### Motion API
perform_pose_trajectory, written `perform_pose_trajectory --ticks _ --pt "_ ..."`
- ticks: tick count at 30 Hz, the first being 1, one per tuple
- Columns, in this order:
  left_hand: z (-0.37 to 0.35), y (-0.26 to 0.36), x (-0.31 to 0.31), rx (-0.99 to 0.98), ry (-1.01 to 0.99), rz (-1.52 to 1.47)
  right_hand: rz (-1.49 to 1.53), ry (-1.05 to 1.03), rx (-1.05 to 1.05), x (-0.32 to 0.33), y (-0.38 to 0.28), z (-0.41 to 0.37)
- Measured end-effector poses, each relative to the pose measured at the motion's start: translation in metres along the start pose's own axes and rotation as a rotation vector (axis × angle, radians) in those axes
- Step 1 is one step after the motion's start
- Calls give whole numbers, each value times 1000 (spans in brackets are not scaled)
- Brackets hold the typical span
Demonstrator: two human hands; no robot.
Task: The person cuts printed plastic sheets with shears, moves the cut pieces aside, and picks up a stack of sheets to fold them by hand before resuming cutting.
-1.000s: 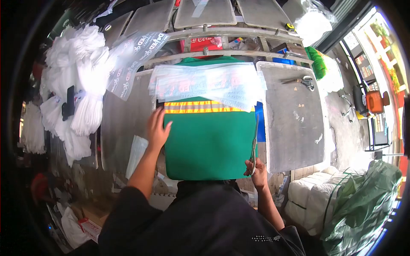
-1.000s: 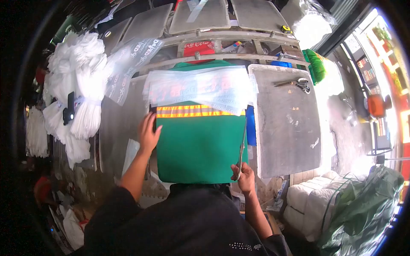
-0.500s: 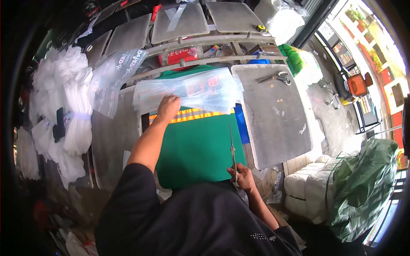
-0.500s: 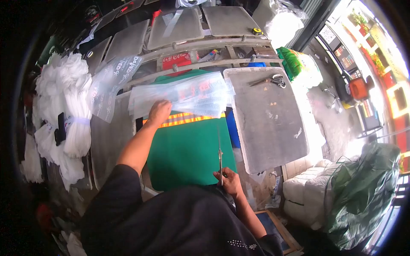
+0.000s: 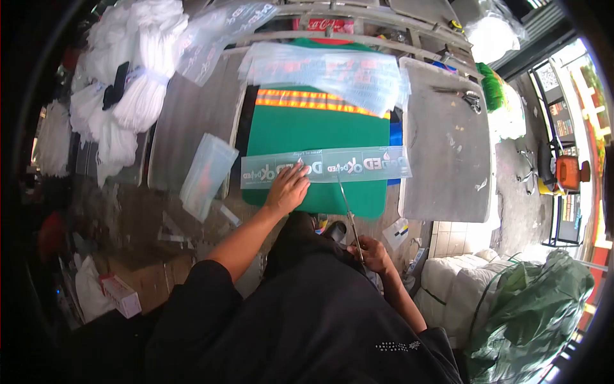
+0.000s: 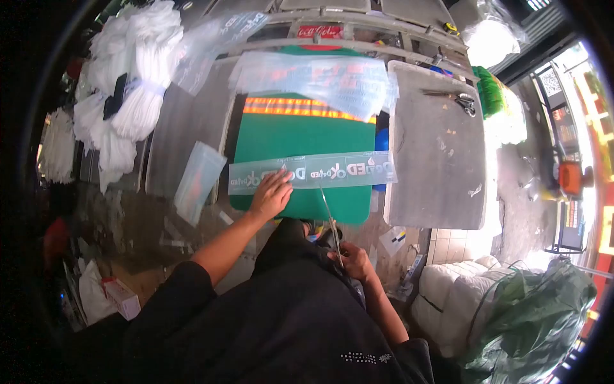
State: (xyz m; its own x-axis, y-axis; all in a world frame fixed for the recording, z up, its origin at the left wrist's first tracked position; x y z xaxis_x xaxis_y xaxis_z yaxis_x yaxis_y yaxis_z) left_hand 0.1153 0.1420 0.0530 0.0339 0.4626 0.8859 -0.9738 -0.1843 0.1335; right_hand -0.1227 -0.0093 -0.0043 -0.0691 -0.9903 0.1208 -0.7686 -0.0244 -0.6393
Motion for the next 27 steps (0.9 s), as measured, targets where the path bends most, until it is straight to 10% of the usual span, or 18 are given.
perform_pose_trajectory --ticks 9,27 --pt "-4 11 3 78 121 -81 144 -347 -45 -44 4 -14" --pt "1 -3 -23 286 -274 -22 75 -4 -45 -35 -34 19"
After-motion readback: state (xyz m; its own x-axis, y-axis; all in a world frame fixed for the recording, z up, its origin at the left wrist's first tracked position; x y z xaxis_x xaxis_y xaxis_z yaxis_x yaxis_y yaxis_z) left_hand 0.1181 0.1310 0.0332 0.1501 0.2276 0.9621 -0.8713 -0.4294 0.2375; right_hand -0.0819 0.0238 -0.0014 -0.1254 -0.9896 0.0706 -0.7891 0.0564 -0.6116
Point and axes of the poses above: each hand's wrist, its own z-axis towards the middle knuckle, its own x-axis out of the back of the hand, y = z × x, the point moved 7 cm from there along z, towards the middle knuckle, and after that the axes turned 14 degrees about -x, right-handed, at the moved point
